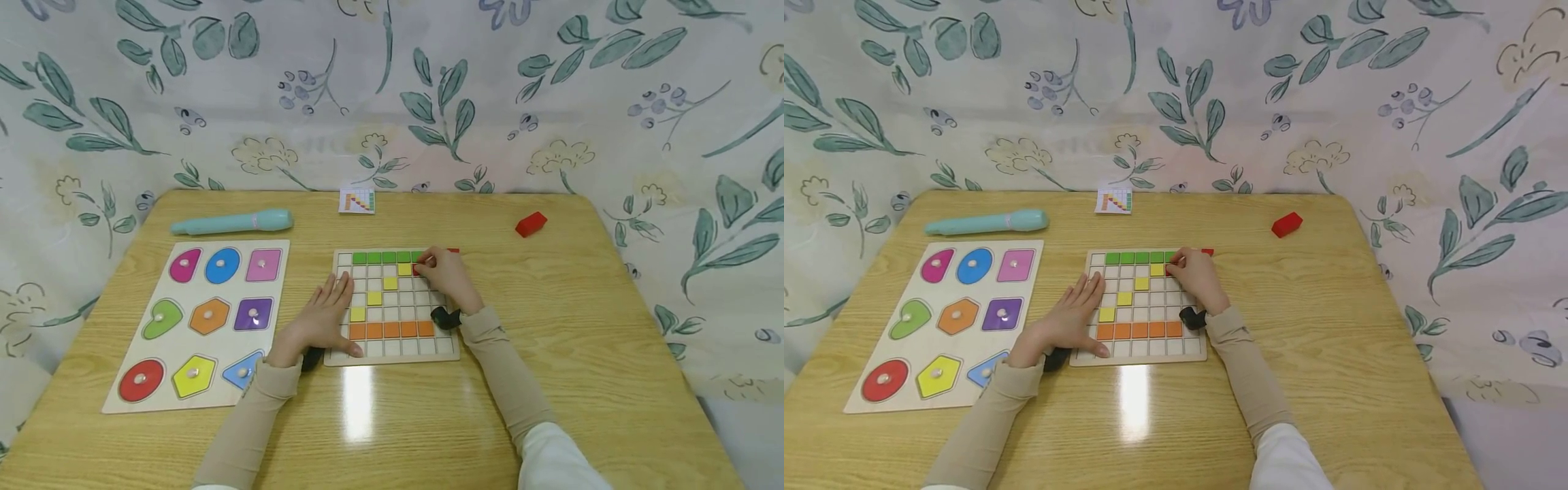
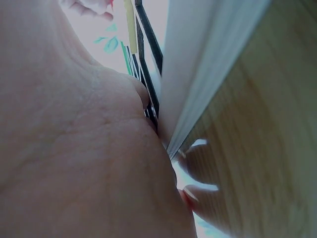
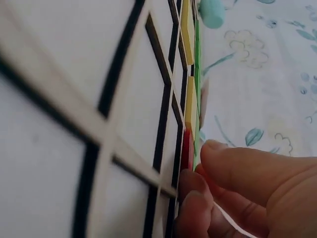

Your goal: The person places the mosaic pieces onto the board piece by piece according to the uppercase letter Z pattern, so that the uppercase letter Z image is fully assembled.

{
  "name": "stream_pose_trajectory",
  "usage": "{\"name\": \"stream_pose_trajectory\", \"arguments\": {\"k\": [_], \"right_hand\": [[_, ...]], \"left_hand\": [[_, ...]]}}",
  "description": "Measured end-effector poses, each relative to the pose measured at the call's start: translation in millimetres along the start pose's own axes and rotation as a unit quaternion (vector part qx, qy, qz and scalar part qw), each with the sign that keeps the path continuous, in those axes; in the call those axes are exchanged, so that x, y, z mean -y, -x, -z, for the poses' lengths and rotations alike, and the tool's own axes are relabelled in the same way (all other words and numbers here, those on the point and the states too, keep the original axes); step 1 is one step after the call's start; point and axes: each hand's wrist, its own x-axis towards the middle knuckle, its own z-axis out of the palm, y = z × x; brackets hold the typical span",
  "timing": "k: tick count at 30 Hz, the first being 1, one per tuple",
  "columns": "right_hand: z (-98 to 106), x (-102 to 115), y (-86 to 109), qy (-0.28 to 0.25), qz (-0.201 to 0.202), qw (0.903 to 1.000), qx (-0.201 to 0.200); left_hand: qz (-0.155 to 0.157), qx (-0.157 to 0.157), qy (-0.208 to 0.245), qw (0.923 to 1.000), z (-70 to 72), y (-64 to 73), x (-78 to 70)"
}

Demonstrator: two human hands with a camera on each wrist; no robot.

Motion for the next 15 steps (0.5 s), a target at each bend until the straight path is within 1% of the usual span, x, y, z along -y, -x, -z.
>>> {"name": "stream_pose_trajectory", "arguments": {"k": [2,4,7,9,13,15], "right_hand": [[0,0,-0.1,0.001,0.007,0.9999,0.008],[2,-2,-1.3,-0.012,0.012,0.9997,0.015],[9,-10,-2.8,-0.025,0.012,0.9995,0.017],[17,-18,-3.1,-0.033,0.002,0.9994,0.005],[35,-33,-1.1,-0.030,-0.016,0.9990,-0.027],[42,-40,0.3,-0.029,-0.027,0.9988,-0.027]], "left_hand": [[-0.001,-0.001,0.002,1.0000,0.2,-0.2,-0.3],[-0.002,-0.002,0.003,1.0000,0.0,-0.5,-0.6],[-0.003,-0.001,-0.001,1.0000,-0.9,-1.2,-1.0],[-0.002,0.001,-0.003,1.0000,-1.1,-1.3,-1.1],[0.001,0.004,0.000,1.0000,-0.5,-1.2,-0.6],[0.003,0.006,0.001,1.0000,0.0,-0.9,-0.1]]}}
